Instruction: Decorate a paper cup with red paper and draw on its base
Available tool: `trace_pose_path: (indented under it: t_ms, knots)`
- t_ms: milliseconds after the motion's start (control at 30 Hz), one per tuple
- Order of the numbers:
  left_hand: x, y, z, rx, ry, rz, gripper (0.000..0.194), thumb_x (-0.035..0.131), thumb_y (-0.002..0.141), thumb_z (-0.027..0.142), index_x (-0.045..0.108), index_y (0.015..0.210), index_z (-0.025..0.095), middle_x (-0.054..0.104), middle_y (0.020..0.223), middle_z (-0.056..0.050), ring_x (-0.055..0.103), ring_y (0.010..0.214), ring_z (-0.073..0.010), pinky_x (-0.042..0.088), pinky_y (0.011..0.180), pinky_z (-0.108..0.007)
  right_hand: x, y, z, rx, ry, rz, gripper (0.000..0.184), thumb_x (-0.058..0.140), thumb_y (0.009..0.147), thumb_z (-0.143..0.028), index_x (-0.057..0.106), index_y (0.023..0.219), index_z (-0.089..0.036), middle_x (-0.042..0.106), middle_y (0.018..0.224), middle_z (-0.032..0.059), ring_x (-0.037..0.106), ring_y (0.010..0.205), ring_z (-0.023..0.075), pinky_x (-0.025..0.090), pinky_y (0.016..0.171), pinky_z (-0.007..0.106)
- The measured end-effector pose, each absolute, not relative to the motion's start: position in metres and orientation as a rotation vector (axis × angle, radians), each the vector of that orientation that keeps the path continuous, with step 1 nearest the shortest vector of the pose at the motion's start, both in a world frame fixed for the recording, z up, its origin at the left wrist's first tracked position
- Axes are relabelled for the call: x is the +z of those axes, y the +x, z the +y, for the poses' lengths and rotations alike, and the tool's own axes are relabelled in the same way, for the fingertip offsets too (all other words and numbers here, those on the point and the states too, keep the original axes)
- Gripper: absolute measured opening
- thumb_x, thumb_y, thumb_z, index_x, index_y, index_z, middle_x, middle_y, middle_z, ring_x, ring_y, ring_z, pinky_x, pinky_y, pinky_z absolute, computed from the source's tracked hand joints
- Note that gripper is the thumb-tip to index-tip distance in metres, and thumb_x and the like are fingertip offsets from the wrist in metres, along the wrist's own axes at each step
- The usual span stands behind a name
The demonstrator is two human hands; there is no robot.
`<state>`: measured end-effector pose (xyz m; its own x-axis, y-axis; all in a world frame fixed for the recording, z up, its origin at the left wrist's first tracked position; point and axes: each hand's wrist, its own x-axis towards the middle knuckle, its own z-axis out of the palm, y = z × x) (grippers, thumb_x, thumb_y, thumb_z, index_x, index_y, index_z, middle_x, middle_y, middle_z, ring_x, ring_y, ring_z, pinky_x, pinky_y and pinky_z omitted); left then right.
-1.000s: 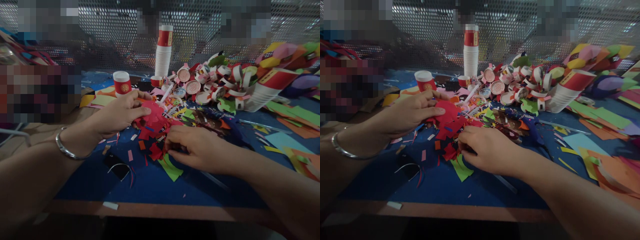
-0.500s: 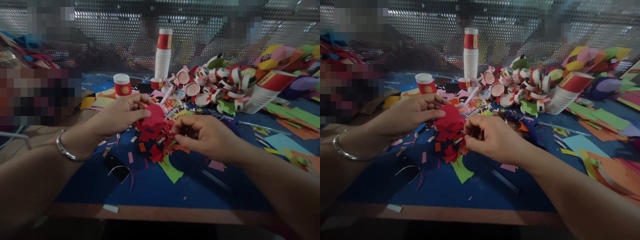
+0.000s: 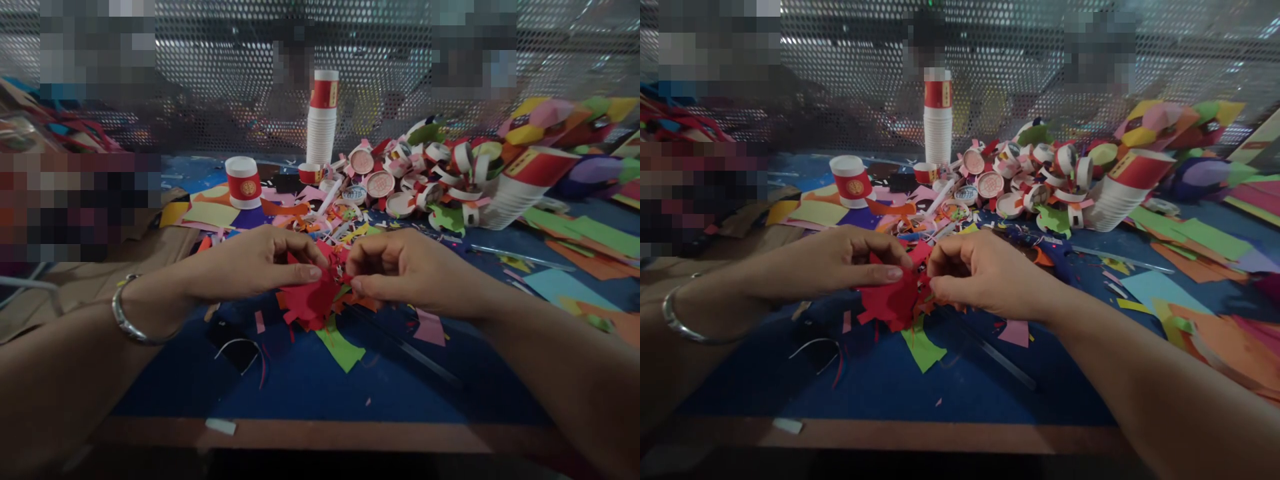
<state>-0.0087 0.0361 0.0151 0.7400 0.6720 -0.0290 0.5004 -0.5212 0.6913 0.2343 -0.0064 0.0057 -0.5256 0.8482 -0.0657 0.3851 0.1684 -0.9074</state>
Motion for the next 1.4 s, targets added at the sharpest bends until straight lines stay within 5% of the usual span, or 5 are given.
trace_pose_path:
  t_ms: [400,1400]
  knots:
    - [0.013,-0.007,0.035,0.29,2.066,0.901,0.025,0.072,0.088,0.043,0.078,0.105,0.026,0.076,0.094,0.001,0.066,0.081,-0.0154,0.048,0.07,-0.024,0.001,0.232,-0.006,1.449,-1.218,-2.024,0.002,0.067,0.083,-0.02,0.066,0.082,-0.019,0.063,0.064,-0.0051,0.058,0.05,0.0078,0.046,0.044,0.018]
    - [0.019,-0.007,0.031,0.313,1.913,0.921,0.028,0.074,0.086,0.035,0.07,0.11,0.021,0.071,0.1,-0.003,0.063,0.084,-0.0153,0.051,0.071,-0.026,-0.005,0.232,-0.005,1.416,-1.256,-1.916,0.031,0.082,0.079,-0.041,0.061,0.074,-0.019,0.059,0.059,-0.0056,0.054,0.049,0.0085,0.044,0.045,0.021]
